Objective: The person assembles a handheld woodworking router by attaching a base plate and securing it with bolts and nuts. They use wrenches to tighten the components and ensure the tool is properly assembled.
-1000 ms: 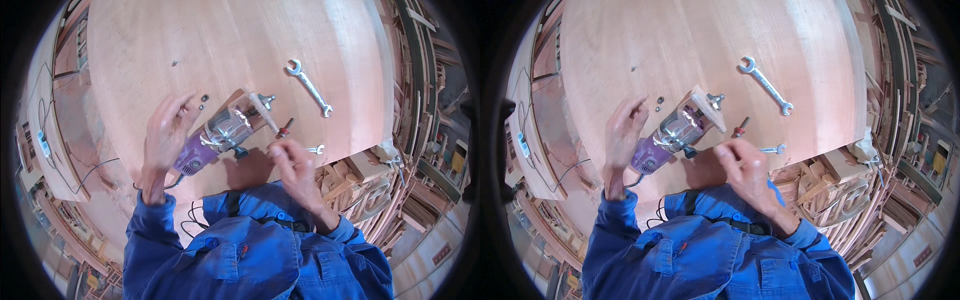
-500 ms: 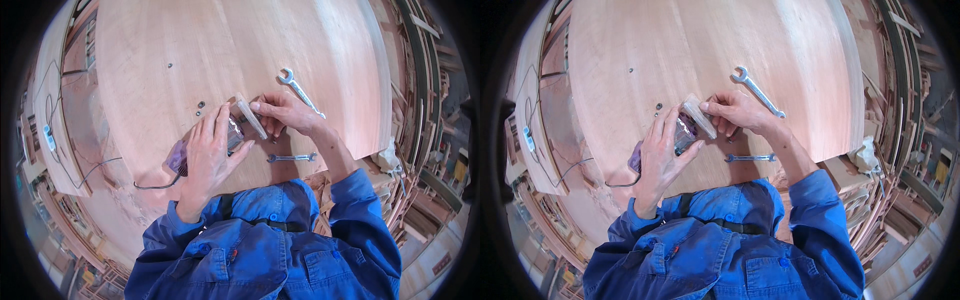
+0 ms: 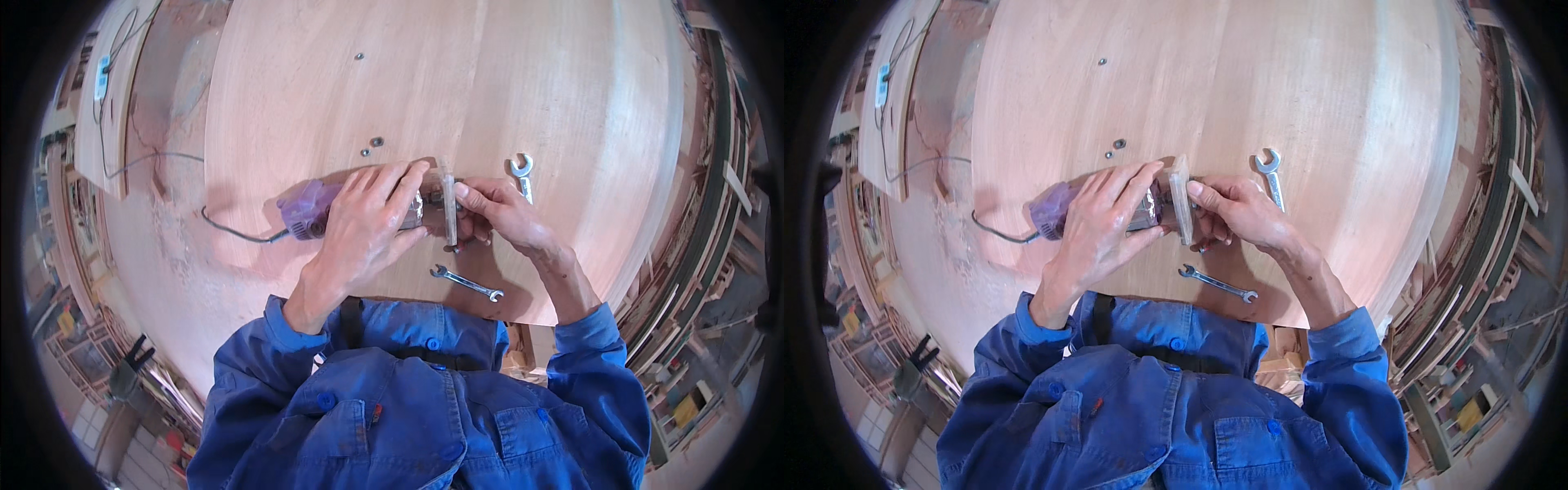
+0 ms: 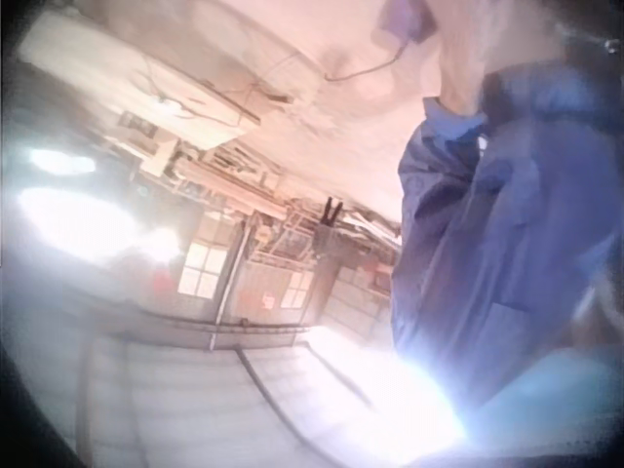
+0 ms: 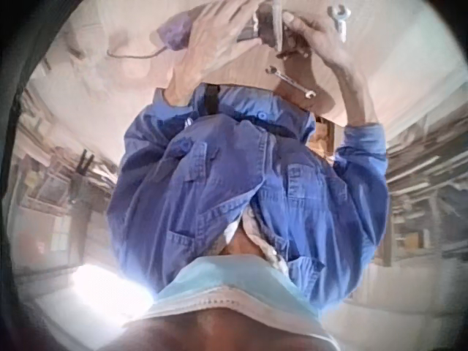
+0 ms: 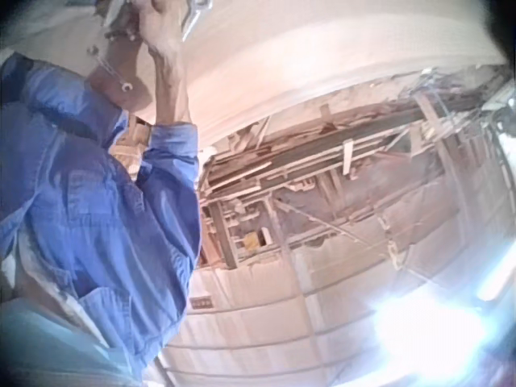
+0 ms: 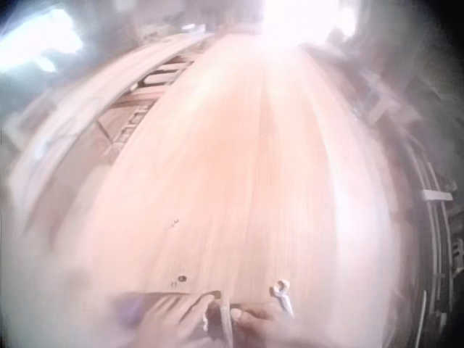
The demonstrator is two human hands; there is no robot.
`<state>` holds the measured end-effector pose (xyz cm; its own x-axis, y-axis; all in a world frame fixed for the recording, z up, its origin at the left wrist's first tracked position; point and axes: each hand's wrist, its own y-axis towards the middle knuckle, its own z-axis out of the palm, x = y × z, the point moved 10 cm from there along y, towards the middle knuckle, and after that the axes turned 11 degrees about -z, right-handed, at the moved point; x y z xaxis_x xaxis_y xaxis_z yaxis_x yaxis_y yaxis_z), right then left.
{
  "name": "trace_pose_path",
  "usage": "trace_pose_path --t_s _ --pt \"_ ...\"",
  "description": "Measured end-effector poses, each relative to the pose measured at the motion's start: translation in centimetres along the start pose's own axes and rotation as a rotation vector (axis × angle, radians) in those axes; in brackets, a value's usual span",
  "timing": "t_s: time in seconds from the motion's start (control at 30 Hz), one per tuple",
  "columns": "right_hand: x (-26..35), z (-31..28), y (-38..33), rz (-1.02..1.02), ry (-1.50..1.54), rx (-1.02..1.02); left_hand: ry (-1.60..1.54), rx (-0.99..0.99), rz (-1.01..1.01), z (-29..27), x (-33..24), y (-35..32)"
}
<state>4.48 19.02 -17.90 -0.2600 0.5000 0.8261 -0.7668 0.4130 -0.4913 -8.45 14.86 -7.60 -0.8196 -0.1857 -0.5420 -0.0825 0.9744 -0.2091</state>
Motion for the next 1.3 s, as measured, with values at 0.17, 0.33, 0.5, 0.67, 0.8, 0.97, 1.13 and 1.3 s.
trace_pose_path --t_s 0.17,0.33,0.5,0.67,0.8,0.97,1.13,1.3 --pt "-0.7 -0.4 -0.2 0.086 0.042 0.027 -0.022 -0.005 -0.004 0.2 0.3 -0.1" --pt "-1.1 -0.4 -0.2 0.146 0.12 0.032 -0.082 -0.027 -0.003 -0.2 0.2 0.1" --pt "-0.1 0.0 -0.2 0.085 0.062 0.034 -0.013 -0.102 0.013 -0.1 -0.9 0.2" --pt "-0.3 0.0 -0.3 0.053 0.042 0.056 0.098 -0.166 -0.005 0.4 -2.0 0.8" --pt "0.0 -0.2 -0.1 0.014 -0.016 0.055 -0.003 -0.137 -0.066 0.9 -1.3 1.1" --pt "-0.5 -0.2 -0.2 0.077 0.071 0.056 0.091 -0.239 -0.011 1.2 -1.9 0.8" --pt "-0.8 0.1 0.0 0.074 0.068 0.064 0.146 -0.226 0.012 1.1 -1.8 0.7" --pt "-0.5 -0.2 0.0 0.049 0.024 0.048 0.083 -0.162 -0.055 1.3 -1.5 0.9"
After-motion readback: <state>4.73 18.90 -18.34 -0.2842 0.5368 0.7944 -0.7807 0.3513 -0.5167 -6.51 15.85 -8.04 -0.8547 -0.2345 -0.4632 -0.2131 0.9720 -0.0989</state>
